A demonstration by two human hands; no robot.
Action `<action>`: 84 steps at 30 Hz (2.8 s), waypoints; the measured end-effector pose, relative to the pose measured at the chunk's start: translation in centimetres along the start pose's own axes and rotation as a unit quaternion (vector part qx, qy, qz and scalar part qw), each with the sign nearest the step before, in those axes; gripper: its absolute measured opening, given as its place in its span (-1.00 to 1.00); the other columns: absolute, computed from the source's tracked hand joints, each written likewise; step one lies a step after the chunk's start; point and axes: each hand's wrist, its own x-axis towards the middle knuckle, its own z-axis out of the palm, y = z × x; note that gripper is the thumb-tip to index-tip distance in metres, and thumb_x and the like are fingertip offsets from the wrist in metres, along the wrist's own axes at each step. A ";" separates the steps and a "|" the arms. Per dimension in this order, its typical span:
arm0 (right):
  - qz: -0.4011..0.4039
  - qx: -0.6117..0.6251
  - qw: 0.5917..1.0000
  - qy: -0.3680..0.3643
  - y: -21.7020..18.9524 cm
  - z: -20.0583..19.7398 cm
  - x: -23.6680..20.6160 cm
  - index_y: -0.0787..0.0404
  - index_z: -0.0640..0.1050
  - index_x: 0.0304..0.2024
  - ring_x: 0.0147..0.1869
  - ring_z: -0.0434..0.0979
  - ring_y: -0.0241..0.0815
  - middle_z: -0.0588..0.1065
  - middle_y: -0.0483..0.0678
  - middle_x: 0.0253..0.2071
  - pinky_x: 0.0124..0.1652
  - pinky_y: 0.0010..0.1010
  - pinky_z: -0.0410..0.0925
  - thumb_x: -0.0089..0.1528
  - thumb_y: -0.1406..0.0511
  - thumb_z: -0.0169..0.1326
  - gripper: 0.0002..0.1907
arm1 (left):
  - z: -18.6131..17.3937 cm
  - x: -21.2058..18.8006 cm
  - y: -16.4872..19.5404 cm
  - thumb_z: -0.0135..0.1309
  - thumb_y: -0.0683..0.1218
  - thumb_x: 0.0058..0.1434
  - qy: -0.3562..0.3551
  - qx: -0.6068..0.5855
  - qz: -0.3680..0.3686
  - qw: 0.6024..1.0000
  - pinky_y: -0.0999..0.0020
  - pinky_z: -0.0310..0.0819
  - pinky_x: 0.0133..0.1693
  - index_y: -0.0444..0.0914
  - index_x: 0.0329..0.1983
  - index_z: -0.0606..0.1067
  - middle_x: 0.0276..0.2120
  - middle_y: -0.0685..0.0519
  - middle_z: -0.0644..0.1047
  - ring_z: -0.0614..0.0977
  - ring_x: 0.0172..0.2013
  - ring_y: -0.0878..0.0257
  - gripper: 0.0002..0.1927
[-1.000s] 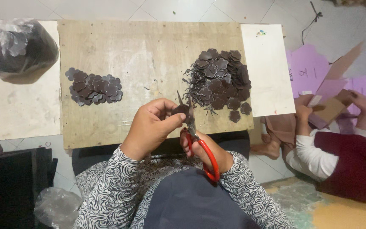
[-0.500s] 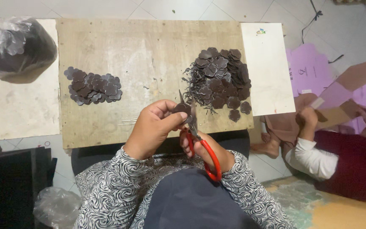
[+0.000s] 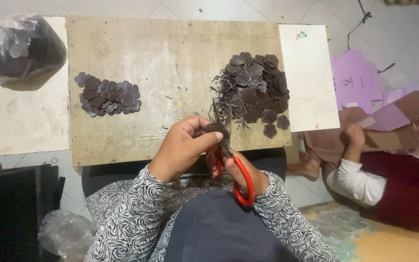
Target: The person sits at a workbench and uses red-handled scissors to trim the edges of dark flower-shaped fabric pieces one at a time, placing trimmed pieces in a pile on the left and scraps in the center. They occasionally sweep scraps aside and continue trimming more pieces.
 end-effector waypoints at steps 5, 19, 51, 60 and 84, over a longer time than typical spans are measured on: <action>0.030 0.042 0.999 -0.012 0.0 -0.4 -0.1 0.25 0.36 -0.07 -0.15 0.29 -0.31 0.30 -0.13 -0.20 -0.09 -0.48 0.29 0.36 -0.28 -0.15 -0.29 | 0.1 0.4 0.3 0.12 -0.18 0.31 0.053 0.094 0.053 0.993 0.42 0.55 -0.27 -0.34 -0.22 0.50 -0.37 0.05 0.60 0.61 -0.36 0.35 -0.90; 0.025 0.036 0.997 0.062 1.0 -0.1 0.1 0.19 0.32 -0.19 -0.36 0.17 -0.41 0.22 -0.19 -0.37 -0.36 -0.57 0.19 0.41 -0.16 -0.19 -0.45 | 0.3 0.6 0.0 0.15 -0.21 0.28 0.068 0.104 0.094 0.988 0.43 0.56 -0.16 -0.34 -0.26 0.51 -0.34 0.03 0.63 0.62 -0.29 0.36 -0.92; 0.062 0.120 0.985 0.111 1.9 -0.3 -0.2 0.20 0.32 -0.24 -0.42 0.13 -0.42 0.22 -0.22 -0.42 -0.43 -0.57 0.10 0.48 -0.02 -0.13 -0.56 | 0.1 0.8 0.8 0.13 -0.14 0.25 0.141 0.079 0.081 0.984 0.50 0.53 -0.32 -0.29 -0.19 0.54 -0.38 0.12 0.60 0.61 -0.40 0.42 -0.88; 0.043 -0.005 0.997 0.057 0.9 -0.1 -0.1 0.22 0.38 -0.07 -0.20 0.35 -0.36 0.34 -0.15 -0.22 -0.15 -0.51 0.35 0.40 -0.18 -0.21 -0.40 | -0.4 0.9 0.3 0.18 -0.15 0.24 0.146 0.128 0.088 0.977 0.53 0.42 -0.33 -0.34 -0.25 0.58 -0.41 0.12 0.61 0.55 -0.41 0.44 -0.87; 0.041 0.075 0.992 0.088 1.6 0.8 0.3 0.19 0.31 -0.19 -0.34 0.17 -0.40 0.21 -0.19 -0.34 -0.34 -0.56 0.20 0.43 -0.12 -0.18 -0.49 | 0.4 1.1 -0.3 0.18 -0.13 0.26 0.159 0.124 0.096 0.975 0.53 0.42 -0.33 -0.33 -0.33 0.56 -0.46 0.11 0.59 0.54 -0.42 0.43 -0.85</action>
